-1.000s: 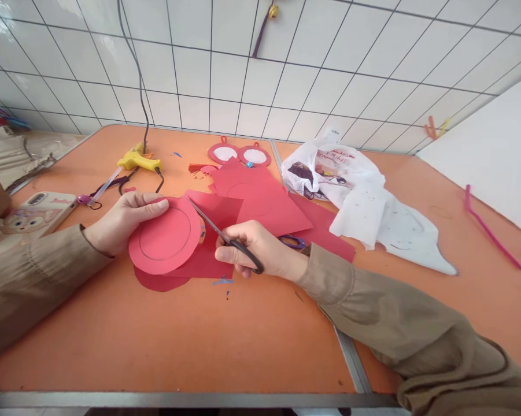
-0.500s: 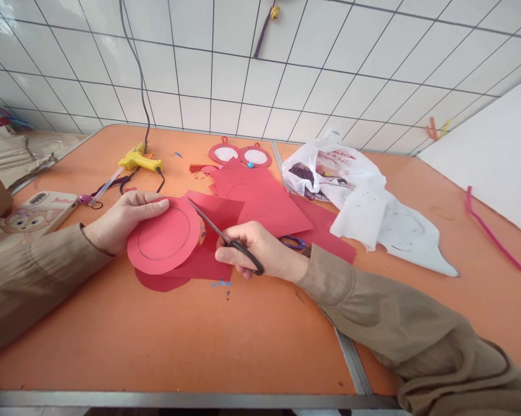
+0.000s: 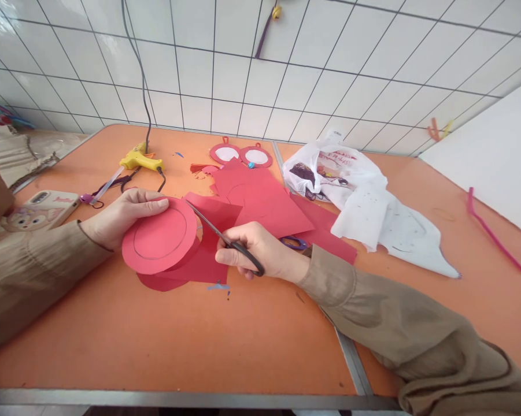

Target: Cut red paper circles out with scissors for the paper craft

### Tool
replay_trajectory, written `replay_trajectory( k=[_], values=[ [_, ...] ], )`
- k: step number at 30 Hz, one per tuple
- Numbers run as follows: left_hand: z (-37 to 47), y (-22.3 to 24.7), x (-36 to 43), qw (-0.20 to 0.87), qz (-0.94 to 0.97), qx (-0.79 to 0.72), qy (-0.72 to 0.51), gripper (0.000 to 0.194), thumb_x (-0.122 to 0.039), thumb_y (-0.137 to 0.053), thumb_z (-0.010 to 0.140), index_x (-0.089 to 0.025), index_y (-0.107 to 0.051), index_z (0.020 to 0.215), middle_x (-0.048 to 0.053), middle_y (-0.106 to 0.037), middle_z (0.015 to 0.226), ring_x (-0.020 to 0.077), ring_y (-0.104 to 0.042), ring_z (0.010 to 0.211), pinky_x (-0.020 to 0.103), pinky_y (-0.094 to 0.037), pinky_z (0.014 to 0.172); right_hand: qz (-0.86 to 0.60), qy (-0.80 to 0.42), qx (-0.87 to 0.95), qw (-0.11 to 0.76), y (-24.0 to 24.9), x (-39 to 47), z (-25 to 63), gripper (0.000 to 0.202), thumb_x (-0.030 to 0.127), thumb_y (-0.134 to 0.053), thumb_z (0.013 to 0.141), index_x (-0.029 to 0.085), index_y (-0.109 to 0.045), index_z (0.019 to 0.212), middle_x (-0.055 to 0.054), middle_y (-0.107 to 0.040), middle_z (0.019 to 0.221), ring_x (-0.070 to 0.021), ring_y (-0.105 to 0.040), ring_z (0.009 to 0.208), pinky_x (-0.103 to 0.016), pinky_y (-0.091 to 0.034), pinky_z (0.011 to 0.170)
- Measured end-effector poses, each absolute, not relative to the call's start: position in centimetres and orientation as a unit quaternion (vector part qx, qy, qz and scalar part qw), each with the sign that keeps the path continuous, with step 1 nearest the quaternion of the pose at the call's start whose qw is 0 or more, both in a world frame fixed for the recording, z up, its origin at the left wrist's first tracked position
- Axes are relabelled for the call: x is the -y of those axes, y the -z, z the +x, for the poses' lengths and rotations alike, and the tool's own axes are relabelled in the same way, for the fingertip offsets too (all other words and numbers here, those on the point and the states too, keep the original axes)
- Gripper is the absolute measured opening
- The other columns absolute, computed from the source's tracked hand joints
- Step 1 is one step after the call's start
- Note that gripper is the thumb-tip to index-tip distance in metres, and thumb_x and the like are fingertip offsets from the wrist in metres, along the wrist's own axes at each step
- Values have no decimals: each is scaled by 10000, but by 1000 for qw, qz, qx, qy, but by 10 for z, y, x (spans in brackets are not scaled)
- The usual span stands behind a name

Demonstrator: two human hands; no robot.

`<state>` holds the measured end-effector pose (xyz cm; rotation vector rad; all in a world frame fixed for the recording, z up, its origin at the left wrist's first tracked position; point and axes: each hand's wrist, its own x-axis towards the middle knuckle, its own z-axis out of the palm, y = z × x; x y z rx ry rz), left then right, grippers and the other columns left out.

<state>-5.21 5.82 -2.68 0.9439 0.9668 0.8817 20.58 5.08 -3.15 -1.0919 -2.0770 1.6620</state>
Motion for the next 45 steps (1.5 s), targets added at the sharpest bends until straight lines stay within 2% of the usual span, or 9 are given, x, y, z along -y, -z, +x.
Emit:
replay_trajectory(
  k=[10,18,28,34,41,45],
  values=[
    [-52,19,-58,707,420,-430,-373,164,-166,-661,802,-100,-753,684,77,-722,602,143,-659,499,190,-520,470,-375,-576,714,131,31,-50,206,513,639,-665,709,147,-522,704,51,-461,453,-75,-453,372,-181,-347,373],
    [-53,14,-57,716,406,-439,-360,204,-124,-595,851,-110,-774,754,89,-753,660,157,-690,547,260,-580,621,-373,-584,710,123,33,-51,207,554,680,-651,694,140,-532,730,47,-473,468,-74,-464,369,-176,-347,371],
    [-54,16,-56,712,453,-425,-328,163,-161,-650,818,-112,-775,725,88,-744,642,156,-676,495,270,-580,619,-333,-599,721,105,32,-55,210,561,682,-639,707,131,-553,764,29,-514,500,-98,-530,403,-180,-371,392],
    [-53,18,-56,718,465,-417,-308,138,-181,-663,801,-123,-786,774,94,-758,687,200,-715,602,297,-585,657,-334,-592,728,87,30,-55,209,587,710,-636,684,134,-542,740,32,-493,495,-98,-516,396,-183,-348,382],
    [-52,17,-55,722,462,-415,-306,142,-179,-657,815,-125,-788,798,87,-762,704,180,-708,576,286,-588,673,-343,-589,727,84,28,-53,208,596,714,-633,684,128,-548,751,34,-480,512,-96,-516,415,-184,-357,398],
    [-49,17,-53,726,458,-407,-314,129,-179,-674,798,-124,-789,812,100,-764,708,208,-719,603,313,-593,680,-344,-589,727,81,28,-53,207,581,702,-638,689,130,-551,749,35,-484,523,-90,-510,418,-183,-360,398]
  ],
)
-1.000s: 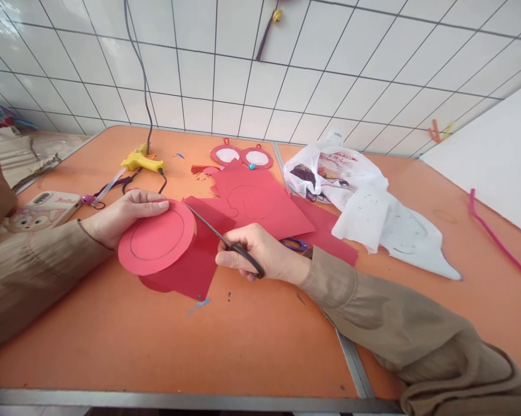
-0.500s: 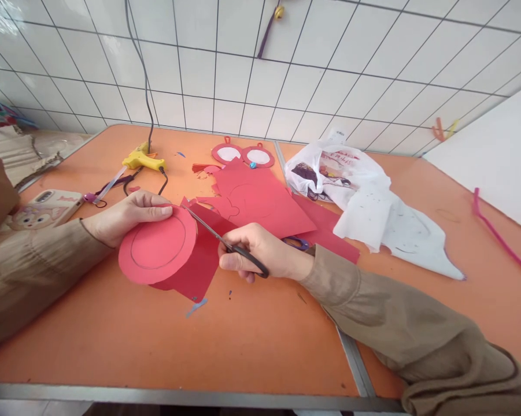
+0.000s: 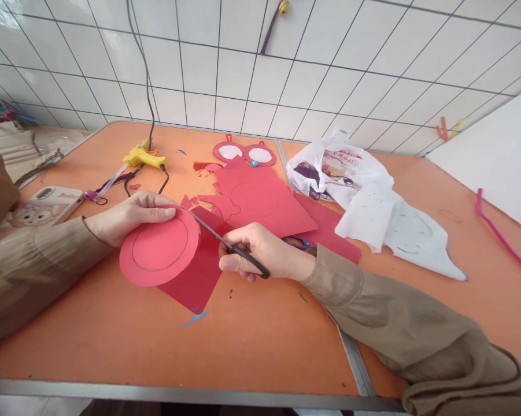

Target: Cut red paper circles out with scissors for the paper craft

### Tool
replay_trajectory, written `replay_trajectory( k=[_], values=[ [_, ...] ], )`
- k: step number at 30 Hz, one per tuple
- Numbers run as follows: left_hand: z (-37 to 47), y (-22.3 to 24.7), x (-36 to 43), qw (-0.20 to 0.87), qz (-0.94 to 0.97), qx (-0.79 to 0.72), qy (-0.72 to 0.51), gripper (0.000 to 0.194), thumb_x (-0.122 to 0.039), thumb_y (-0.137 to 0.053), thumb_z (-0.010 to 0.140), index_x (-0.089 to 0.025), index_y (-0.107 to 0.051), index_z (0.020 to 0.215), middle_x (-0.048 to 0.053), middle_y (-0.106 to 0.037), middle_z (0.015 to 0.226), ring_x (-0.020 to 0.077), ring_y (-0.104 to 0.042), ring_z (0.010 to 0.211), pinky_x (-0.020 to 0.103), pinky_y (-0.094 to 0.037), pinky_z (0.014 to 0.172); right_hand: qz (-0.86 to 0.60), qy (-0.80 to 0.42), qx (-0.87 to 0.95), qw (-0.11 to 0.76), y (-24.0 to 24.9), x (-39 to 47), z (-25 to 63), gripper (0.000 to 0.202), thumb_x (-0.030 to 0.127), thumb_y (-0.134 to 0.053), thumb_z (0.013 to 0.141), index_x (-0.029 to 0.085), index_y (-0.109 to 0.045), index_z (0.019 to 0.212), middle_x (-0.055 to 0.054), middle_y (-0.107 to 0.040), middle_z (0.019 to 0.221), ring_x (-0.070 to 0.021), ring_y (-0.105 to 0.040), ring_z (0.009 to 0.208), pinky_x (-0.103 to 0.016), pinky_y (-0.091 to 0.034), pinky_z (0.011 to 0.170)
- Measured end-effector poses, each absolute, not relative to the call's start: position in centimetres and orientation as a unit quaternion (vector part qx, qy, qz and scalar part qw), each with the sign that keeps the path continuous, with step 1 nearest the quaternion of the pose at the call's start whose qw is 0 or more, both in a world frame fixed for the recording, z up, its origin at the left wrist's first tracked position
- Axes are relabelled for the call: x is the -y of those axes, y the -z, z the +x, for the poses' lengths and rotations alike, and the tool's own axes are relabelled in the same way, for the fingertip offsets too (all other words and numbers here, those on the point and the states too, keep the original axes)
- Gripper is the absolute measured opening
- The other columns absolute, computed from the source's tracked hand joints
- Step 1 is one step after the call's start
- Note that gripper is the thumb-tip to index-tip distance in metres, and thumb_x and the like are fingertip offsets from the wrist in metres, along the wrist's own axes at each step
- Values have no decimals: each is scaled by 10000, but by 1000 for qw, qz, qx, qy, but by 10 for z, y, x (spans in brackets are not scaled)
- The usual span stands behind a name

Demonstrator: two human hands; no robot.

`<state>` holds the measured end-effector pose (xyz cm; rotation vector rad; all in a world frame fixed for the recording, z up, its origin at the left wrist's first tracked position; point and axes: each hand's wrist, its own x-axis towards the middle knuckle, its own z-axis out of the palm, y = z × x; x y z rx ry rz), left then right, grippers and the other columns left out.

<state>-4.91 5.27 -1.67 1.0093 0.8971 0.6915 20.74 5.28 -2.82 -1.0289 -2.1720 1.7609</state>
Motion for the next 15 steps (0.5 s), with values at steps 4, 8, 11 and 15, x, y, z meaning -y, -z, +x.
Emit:
replay_trajectory(
  k=[4,8,11,15],
  values=[
    [-47,16,-51,726,452,-404,-326,105,-178,-700,770,-129,-790,794,109,-764,714,234,-730,655,315,-593,680,-342,-589,727,86,29,-53,207,560,683,-649,697,132,-553,741,34,-491,514,-92,-513,418,-185,-363,399],
    [-46,15,-50,724,451,-404,-330,97,-173,-705,768,-125,-789,777,107,-756,689,227,-728,658,298,-588,679,-342,-590,726,90,29,-53,207,547,672,-659,696,136,-552,727,41,-481,484,-91,-500,407,-182,-349,388],
    [-46,15,-50,727,452,-400,-328,106,-172,-696,777,-127,-791,785,104,-758,697,225,-728,665,294,-585,681,-346,-590,724,91,29,-53,207,547,670,-665,692,136,-553,727,43,-479,481,-88,-497,402,-182,-349,389],
    [-48,17,-51,727,451,-404,-324,116,-171,-685,786,-128,-791,803,105,-765,728,216,-724,657,284,-581,653,-346,-590,724,93,30,-52,207,534,658,-667,700,138,-548,723,45,-475,481,-87,-494,401,-181,-353,388]
  ],
)
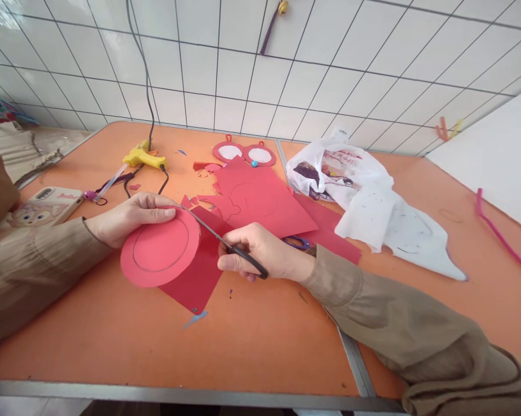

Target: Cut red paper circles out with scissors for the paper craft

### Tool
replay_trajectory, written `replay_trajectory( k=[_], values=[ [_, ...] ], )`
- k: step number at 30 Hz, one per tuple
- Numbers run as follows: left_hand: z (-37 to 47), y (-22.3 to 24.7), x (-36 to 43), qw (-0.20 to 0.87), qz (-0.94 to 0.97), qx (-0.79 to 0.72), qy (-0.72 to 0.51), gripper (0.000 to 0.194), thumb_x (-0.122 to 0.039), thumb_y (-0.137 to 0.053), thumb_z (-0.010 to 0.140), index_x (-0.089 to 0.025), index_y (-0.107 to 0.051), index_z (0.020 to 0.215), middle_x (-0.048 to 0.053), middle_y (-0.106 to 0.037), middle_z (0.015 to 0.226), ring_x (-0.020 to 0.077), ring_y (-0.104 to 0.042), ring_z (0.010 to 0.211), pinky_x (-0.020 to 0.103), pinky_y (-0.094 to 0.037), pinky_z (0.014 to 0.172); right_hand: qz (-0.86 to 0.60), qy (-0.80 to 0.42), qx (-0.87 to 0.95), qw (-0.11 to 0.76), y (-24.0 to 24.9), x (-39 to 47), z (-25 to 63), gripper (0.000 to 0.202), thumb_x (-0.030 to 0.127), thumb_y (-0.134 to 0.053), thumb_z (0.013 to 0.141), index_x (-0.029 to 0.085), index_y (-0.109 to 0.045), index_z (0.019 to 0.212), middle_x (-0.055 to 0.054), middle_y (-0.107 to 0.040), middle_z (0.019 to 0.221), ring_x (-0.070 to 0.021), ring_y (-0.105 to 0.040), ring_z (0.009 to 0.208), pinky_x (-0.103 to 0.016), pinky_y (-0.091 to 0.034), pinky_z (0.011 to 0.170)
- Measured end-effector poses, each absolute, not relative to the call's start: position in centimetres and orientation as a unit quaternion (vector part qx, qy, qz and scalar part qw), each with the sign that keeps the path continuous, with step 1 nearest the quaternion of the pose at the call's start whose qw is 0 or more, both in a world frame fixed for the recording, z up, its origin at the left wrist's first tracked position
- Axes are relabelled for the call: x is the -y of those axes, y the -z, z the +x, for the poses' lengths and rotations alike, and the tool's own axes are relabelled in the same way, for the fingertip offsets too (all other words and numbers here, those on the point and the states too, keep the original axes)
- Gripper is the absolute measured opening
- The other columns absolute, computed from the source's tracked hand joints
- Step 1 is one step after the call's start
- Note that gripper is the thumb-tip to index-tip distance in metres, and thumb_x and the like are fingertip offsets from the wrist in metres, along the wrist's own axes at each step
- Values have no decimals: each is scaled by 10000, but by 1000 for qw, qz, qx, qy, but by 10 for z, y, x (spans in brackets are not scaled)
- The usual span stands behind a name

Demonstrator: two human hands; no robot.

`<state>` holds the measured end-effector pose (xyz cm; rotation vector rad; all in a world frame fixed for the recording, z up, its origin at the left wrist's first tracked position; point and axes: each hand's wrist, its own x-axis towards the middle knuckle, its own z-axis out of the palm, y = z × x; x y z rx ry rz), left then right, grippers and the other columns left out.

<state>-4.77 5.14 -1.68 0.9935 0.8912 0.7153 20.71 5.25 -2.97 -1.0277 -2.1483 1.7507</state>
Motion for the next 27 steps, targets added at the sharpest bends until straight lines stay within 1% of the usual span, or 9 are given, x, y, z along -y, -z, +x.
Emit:
replay_trajectory(
  k=[5,8,14,20,24,27],
  values=[
    [-50,21,-54,741,443,-389,-321,120,-188,-712,773,-117,-788,831,88,-750,670,161,-683,542,226,-551,553,-346,-585,727,96,31,-53,208,526,652,-663,710,140,-543,719,41,-479,484,-91,-503,401,-183,-359,383],
    [-51,23,-55,746,442,-381,-322,135,-205,-728,761,-119,-787,846,89,-752,680,160,-682,547,205,-530,507,-348,-584,727,98,31,-53,207,522,649,-662,712,141,-540,716,39,-485,487,-90,-502,400,-182,-362,384],
    [-50,23,-54,744,439,-384,-325,139,-204,-731,756,-118,-784,852,96,-755,702,169,-689,570,212,-535,518,-351,-586,724,98,31,-53,207,510,634,-671,713,141,-544,708,43,-482,467,-84,-488,387,-179,-355,385],
    [-50,23,-54,740,439,-391,-327,101,-212,-733,749,-123,-772,778,92,-743,679,169,-677,555,216,-521,501,-362,-588,716,102,33,-52,207,495,617,-683,714,140,-553,733,46,-489,470,-79,-491,385,-170,-352,384],
    [-51,24,-55,732,441,-392,-342,105,-210,-734,742,-109,-759,731,82,-729,640,152,-657,523,202,-502,477,-360,-593,705,151,34,-52,206,495,614,-683,715,140,-553,771,35,-520,500,-85,-500,402,-186,-387,401],
    [-52,26,-58,707,418,-411,-396,106,-209,-740,726,-103,-746,722,81,-727,643,158,-661,538,218,-521,503,-346,-599,697,189,32,-52,205,477,595,-688,720,141,-558,785,39,-507,521,-87,-497,431,-201,-409,422]
  ],
)
